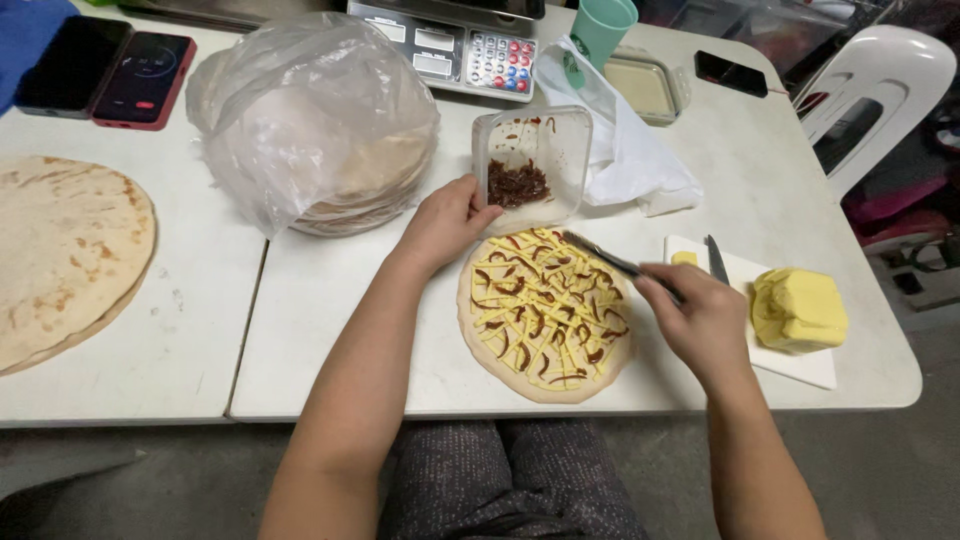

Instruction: The person drizzles chocolate sauce over a cheese-topped flatbread using tongs, then stacks flatbreads from a plastic-wrapped pile. They then place cheese sticks by hand around the edge of a flatbread, cutting and positioning them with a knife.

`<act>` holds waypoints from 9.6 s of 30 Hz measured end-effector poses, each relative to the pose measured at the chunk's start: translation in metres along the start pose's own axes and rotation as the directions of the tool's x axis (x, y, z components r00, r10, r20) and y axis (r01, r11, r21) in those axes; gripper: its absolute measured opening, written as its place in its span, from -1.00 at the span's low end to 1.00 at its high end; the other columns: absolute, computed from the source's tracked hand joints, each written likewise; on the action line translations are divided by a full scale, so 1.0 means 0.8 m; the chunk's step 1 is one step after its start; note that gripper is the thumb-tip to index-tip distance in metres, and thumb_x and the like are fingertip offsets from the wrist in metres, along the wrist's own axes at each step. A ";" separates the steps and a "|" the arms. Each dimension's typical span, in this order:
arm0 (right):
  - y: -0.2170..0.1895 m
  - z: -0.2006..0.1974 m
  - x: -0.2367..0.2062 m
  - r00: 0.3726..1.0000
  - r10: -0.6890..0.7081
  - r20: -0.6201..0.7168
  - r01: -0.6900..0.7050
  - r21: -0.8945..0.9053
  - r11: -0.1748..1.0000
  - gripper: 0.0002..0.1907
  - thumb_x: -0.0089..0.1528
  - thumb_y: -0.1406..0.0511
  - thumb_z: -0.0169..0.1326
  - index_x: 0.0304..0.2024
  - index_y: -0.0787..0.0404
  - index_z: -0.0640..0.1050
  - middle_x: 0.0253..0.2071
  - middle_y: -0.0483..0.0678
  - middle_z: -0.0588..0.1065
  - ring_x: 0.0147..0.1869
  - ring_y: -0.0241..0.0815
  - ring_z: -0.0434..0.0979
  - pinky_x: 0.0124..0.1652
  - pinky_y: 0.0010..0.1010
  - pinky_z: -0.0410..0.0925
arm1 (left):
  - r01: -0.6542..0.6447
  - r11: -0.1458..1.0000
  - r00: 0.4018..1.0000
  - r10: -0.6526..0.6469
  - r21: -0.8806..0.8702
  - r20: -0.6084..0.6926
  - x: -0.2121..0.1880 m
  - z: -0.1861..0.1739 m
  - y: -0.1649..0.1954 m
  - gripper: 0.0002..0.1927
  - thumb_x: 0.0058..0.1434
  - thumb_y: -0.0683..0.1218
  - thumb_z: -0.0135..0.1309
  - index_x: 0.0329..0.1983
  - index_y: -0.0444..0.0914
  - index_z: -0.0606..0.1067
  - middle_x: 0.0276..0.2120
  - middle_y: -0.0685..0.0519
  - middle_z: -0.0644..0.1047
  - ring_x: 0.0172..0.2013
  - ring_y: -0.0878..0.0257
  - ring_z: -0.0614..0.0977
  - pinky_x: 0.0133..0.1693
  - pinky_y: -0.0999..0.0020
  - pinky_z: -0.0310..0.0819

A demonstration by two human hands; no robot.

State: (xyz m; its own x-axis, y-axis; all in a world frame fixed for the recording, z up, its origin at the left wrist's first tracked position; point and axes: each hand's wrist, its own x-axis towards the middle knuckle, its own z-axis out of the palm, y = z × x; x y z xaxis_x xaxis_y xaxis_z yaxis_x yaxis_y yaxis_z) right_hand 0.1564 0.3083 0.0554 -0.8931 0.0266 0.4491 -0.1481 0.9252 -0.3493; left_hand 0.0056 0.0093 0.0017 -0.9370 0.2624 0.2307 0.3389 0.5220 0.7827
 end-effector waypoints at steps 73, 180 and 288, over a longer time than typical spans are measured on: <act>0.019 -0.057 -0.091 0.951 0.307 0.039 -0.306 0.267 0.914 -0.71 0.24 0.27 0.26 0.01 0.18 0.68 -0.39 -0.06 0.59 -0.41 -0.35 0.42 -0.41 -0.49 0.26 | -0.003 0.999 1.000 0.003 0.032 -0.005 -0.003 0.001 -0.010 -0.64 0.25 0.05 0.23 -0.33 -0.33 0.42 -0.37 -0.13 0.57 -0.35 0.02 0.58 -0.25 0.15 0.47; -0.009 0.060 0.034 0.941 0.238 0.242 -0.278 0.146 0.949 -0.74 0.24 0.17 0.18 -0.09 0.12 0.69 -0.22 -0.04 0.66 -0.38 -0.14 0.64 -0.30 -0.32 0.48 | -0.023 0.955 0.979 -0.039 -0.294 -0.202 0.036 0.061 -0.051 -0.67 0.31 0.01 0.21 -0.34 -0.27 0.36 -0.42 0.06 0.47 -0.44 0.28 0.44 -0.36 0.34 0.41; -0.043 0.049 0.003 0.944 -0.216 0.249 0.238 -0.061 0.969 -0.75 0.24 0.14 0.18 -0.15 0.11 0.70 -0.38 -0.12 0.63 -0.46 -0.19 0.59 -0.44 -0.32 0.45 | 0.007 0.974 0.994 -0.031 -0.226 -0.104 0.023 0.046 -0.037 -0.64 0.30 0.04 0.19 -0.38 -0.28 0.35 -0.44 -0.01 0.51 -0.43 0.20 0.50 -0.32 0.28 0.46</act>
State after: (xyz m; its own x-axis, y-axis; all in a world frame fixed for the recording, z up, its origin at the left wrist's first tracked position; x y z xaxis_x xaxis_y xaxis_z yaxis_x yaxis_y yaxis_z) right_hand 0.1426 0.2618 0.0364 -0.9168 -0.2691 0.2950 -0.3303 0.9263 -0.1815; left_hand -0.0186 0.0284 -0.0388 -0.9508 0.1601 0.2654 0.3048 0.3270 0.8945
